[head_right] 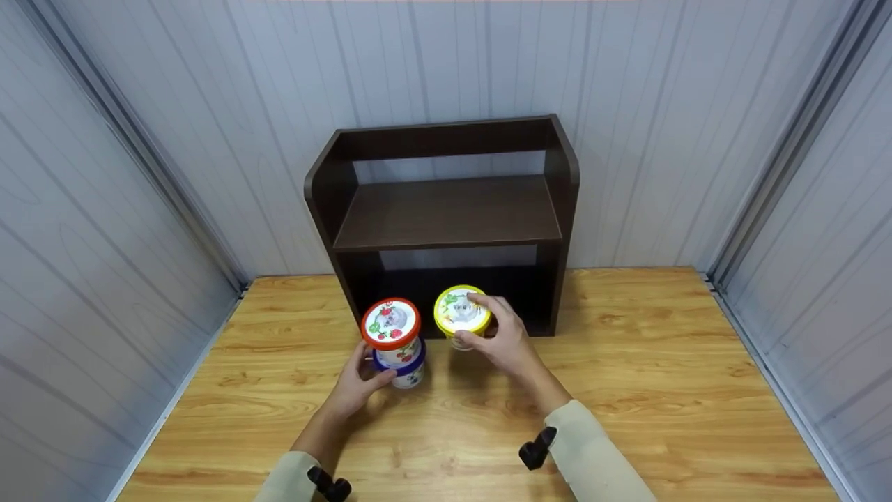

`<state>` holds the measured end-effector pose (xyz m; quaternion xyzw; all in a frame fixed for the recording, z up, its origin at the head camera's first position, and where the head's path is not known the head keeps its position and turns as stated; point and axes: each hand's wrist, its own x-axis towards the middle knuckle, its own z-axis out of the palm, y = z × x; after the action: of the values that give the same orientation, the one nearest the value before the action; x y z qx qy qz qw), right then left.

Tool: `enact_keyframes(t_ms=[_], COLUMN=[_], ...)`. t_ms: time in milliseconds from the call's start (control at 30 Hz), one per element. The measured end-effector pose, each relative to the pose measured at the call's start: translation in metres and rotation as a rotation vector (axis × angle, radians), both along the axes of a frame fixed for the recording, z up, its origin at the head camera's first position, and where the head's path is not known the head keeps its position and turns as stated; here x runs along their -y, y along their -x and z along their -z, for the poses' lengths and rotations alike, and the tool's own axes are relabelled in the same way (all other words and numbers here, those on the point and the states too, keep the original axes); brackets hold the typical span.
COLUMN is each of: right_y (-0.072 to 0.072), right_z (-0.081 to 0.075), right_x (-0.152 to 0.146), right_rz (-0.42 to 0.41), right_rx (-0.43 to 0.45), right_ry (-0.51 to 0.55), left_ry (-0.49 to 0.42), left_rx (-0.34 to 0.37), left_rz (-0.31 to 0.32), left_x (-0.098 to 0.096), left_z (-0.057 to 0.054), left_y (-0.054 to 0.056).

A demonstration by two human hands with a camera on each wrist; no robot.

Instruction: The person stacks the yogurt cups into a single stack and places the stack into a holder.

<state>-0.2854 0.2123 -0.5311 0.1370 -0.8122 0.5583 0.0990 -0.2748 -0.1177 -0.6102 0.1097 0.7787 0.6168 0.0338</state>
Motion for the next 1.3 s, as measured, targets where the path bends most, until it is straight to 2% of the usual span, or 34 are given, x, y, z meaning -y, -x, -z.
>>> enact_keyframes(t_ms=[100,133,267,367,500,533,567,733,767,800,1067,1267,1300], right_y=[0.002,0.002,0.004,0.005,0.005,0.005,0.005,0.006,0.006,0.006,0.009,0.010,0.010], right_z=[-0.006,-0.007,-0.015,-0.020,-0.026,-0.027,-0.029,-0.034,-0.035,-0.037,-0.048,-0.055,-0.055], right_x=[0.001,0.001,0.002,0.003,0.003,0.003,0.004,0.005,0.005,0.005,0.005,0.007,0.008], right_rz=[-0.006,-0.006,-0.011,-0.015,-0.017,-0.016,-0.015,-0.012,-0.011,-0.010,0.004,-0.002,-0.004], right_rx=[-0.007,-0.009,-0.024,-0.038,-0.051,-0.052,-0.054,-0.066,-0.070,-0.073,-0.097,-0.109,-0.109], right_ry=[0.000,0.000,0.008,0.001,-0.009,-0.011,-0.012,-0.014,-0.018,-0.024,-0.048,-0.048,-0.047], left_ry=[-0.006,-0.011,-0.032,-0.030,-0.013,-0.019,-0.015,-0.017,-0.022,-0.026,-0.017,-0.024,-0.020], left_rx=[-0.042,-0.057,-0.054,-0.042,-0.055,-0.074,-0.082,-0.058,-0.025,-0.014,0.018,-0.003,-0.036], left_rz=[0.006,0.005,-0.007,-0.013,-0.011,0.002,0.005,-0.001,-0.016,-0.019,-0.017,-0.013,0.001], left_x=[0.003,0.005,0.010,0.012,0.011,0.012,0.012,0.012,0.011,0.011,0.011,0.012,0.013], left_z=[0.013,0.021,0.053,0.066,0.066,0.059,0.059,0.061,0.068,0.069,0.068,0.067,0.060], left_y=[0.007,0.011,0.029,0.037,0.038,0.034,0.033,0.037,0.041,0.042,0.043,0.041,0.037])
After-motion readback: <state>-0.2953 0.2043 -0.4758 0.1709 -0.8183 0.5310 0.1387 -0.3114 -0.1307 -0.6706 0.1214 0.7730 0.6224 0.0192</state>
